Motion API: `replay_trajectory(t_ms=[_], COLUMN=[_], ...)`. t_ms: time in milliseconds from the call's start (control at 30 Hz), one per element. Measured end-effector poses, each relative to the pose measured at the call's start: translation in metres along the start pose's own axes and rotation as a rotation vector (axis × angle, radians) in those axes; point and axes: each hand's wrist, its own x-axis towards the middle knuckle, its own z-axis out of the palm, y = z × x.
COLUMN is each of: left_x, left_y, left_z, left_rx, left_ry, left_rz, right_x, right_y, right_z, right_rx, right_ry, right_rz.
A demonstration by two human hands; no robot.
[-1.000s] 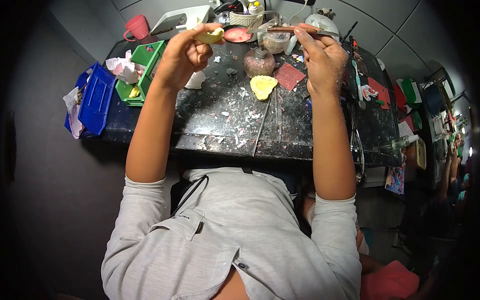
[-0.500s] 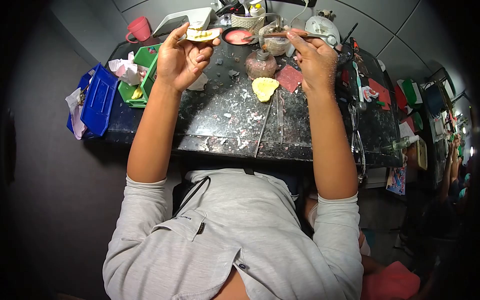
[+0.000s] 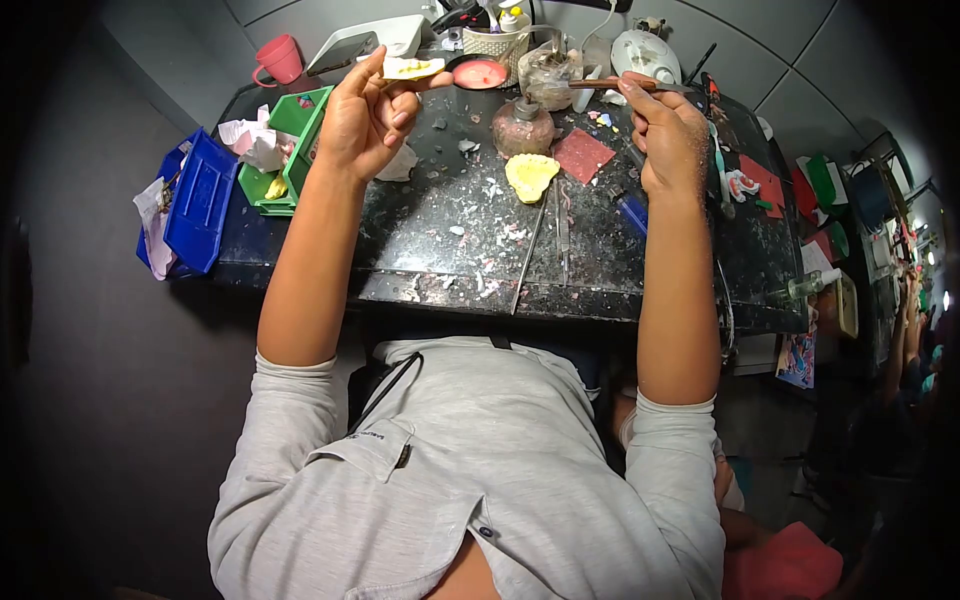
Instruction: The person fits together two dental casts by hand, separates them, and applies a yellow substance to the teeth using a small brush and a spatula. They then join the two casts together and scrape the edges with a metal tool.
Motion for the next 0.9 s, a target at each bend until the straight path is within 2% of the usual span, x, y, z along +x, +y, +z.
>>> replay_trajectory(t_ms=[267, 333, 467, 533, 733, 800, 833, 900], left_x=[-0.002, -0.003, -0.003, -0.002, -0.004, -0.005, -0.006, -0.008], left_y=[0.0, 0.0, -0.002, -0.004, -0.006, -0.005, -0.005, 0.0], left_z=[0.006, 0.008, 0.006, 0.007, 0.002, 0.004, 0.006, 0.013], left_rx=[0.111, 0.154, 0.16, 0.144, 0.172, 0.124, 0.076, 0.052], left_ry=[0.06, 0.13, 0.112, 0.224, 0.194, 0.18, 0.166, 0.149], left_rz=[0.055, 0.056, 0.058, 0.056, 0.052, 0.047, 0.044, 0.033], right_x=[-0.001, -0.001, 0.0, -0.002, -0.016, -0.022, -0.021, -0.025], right_y=[0.0, 0.001, 0.001, -0.001, -0.007, -0.009, -0.002, -0.002], right_z=[0.002, 0.001, 0.001, 0.003, 0.025, 0.033, 0.033, 0.039], right_rx=[0.002, -0.003, 0.005, 0.011, 0.09, 0.039, -0.062, -0.057], right_ry=[0.005, 0.008, 0.005, 0.004, -0.011, -0.11, -0.114, -0.125], right_rz=[-0.013, -0.014, -0.021, -0.023, -0.164, -0.284, -0.308, -0.334])
